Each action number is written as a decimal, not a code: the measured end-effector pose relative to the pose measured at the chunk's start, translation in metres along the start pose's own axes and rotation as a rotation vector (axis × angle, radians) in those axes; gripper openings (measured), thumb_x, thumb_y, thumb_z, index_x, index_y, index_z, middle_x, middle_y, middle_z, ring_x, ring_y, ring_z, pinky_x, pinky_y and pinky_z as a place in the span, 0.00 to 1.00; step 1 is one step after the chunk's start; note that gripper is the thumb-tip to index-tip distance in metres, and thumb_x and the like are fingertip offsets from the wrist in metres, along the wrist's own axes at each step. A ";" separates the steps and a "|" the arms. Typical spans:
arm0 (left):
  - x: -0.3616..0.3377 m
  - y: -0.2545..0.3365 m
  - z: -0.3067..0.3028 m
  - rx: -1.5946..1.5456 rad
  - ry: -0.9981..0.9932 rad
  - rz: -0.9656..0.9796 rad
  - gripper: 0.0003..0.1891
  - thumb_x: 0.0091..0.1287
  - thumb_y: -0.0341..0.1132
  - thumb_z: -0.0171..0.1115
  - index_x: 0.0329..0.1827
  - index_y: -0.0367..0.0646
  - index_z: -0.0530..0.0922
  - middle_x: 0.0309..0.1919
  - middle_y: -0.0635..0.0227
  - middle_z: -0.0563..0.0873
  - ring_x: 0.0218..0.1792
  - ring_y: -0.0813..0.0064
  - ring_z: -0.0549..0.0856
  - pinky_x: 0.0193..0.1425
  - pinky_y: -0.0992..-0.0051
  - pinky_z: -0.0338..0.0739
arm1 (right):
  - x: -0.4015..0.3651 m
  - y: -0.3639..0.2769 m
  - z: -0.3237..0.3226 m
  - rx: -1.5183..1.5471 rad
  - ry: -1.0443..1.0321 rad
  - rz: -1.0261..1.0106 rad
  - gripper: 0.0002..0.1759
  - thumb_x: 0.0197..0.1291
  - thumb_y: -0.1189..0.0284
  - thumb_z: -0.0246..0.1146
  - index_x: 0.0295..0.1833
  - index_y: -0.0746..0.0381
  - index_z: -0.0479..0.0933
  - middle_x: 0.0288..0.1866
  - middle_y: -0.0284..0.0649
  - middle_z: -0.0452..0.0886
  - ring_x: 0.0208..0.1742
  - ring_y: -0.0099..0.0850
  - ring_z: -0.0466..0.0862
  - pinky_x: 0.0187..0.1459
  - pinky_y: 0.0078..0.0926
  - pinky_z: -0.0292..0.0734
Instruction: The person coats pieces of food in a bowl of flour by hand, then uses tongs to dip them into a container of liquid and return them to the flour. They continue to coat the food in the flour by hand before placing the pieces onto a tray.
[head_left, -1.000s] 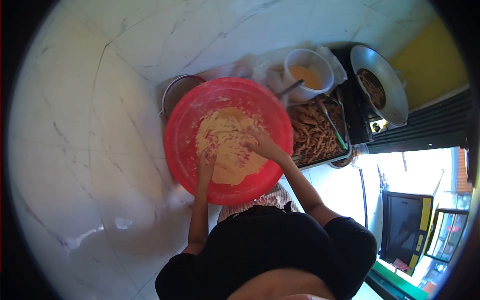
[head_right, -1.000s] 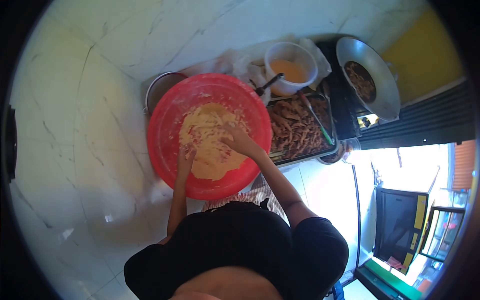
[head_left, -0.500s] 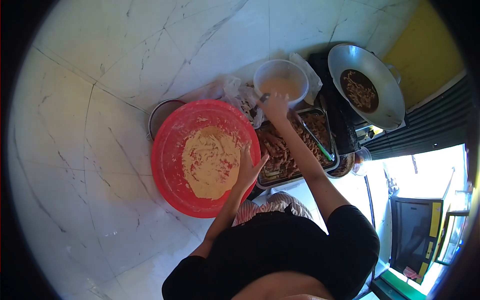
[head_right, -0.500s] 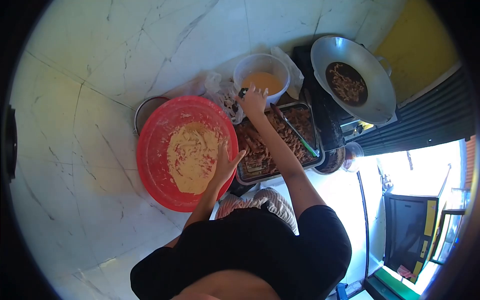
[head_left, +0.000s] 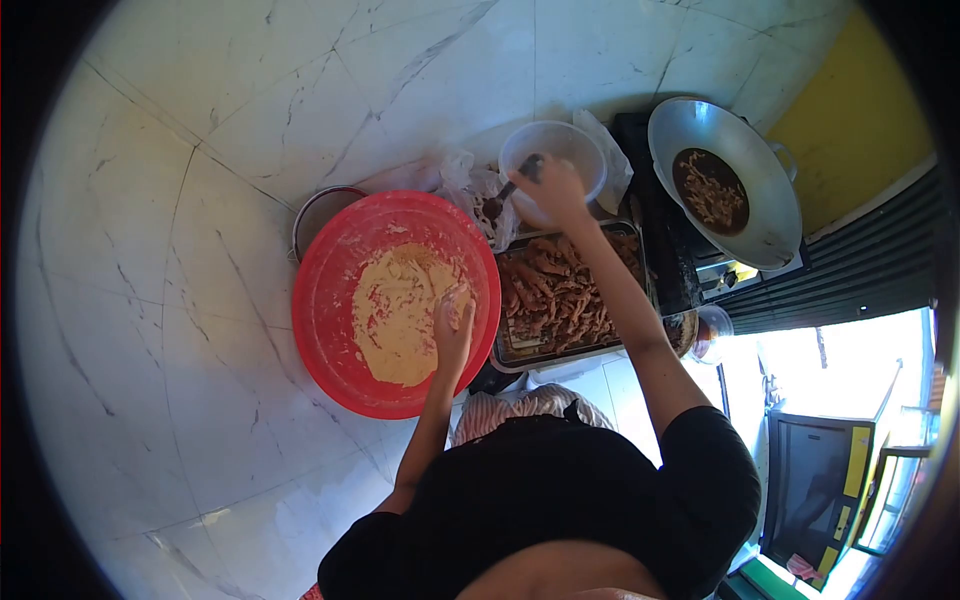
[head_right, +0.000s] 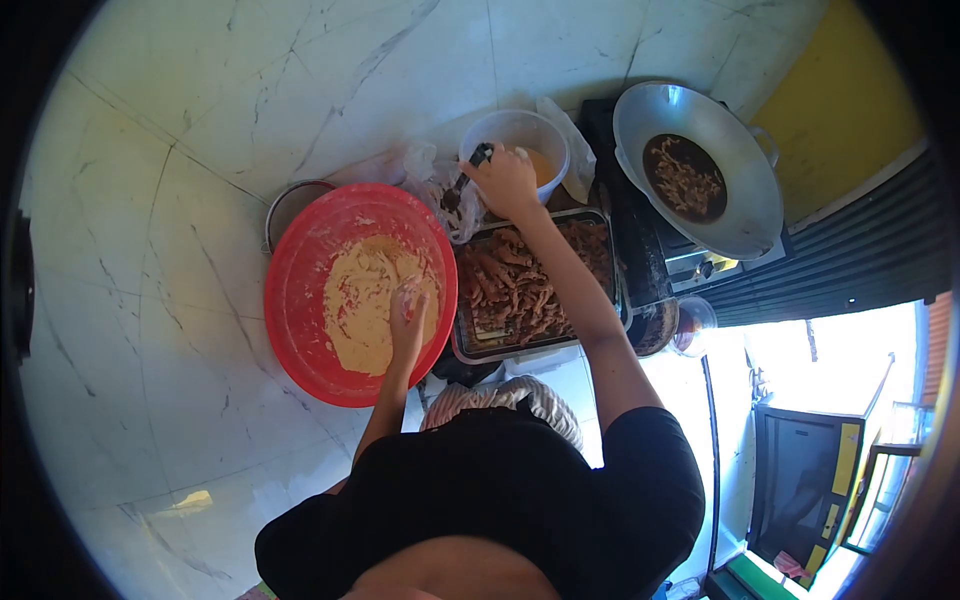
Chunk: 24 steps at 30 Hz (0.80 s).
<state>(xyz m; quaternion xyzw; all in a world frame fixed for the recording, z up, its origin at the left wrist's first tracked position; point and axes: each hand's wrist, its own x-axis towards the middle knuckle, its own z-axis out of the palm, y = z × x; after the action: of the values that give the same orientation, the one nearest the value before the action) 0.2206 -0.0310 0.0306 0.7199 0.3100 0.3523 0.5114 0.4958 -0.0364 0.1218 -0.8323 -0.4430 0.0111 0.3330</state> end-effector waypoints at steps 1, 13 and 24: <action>0.001 0.004 -0.003 -0.057 -0.012 -0.026 0.17 0.66 0.35 0.55 0.54 0.35 0.70 0.52 0.59 0.74 0.55 0.68 0.72 0.61 0.71 0.63 | 0.000 -0.008 -0.016 -0.033 0.005 -0.040 0.36 0.51 0.46 0.59 0.47 0.72 0.70 0.36 0.54 0.79 0.47 0.52 0.76 0.56 0.44 0.64; 0.059 0.050 -0.045 -0.914 -0.082 -0.690 0.31 0.63 0.60 0.49 0.56 0.41 0.70 0.48 0.57 0.78 0.52 0.65 0.77 0.53 0.68 0.72 | -0.072 -0.111 -0.009 0.101 -0.089 -0.809 0.27 0.48 0.58 0.66 0.54 0.54 0.69 0.60 0.44 0.68 0.63 0.44 0.66 0.65 0.50 0.52; 0.022 -0.001 -0.091 -1.215 -0.033 -0.592 0.20 0.61 0.54 0.56 0.42 0.46 0.72 0.35 0.65 0.79 0.29 0.73 0.80 0.29 0.74 0.79 | -0.153 -0.136 0.054 0.559 -0.572 -0.817 0.32 0.45 0.63 0.69 0.58 0.52 0.66 0.65 0.42 0.62 0.67 0.42 0.61 0.59 0.38 0.66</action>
<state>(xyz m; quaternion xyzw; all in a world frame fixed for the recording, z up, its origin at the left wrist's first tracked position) 0.1576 0.0338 0.0548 0.1945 0.2333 0.2981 0.9049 0.2867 -0.0682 0.1147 -0.4375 -0.7816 0.2230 0.3846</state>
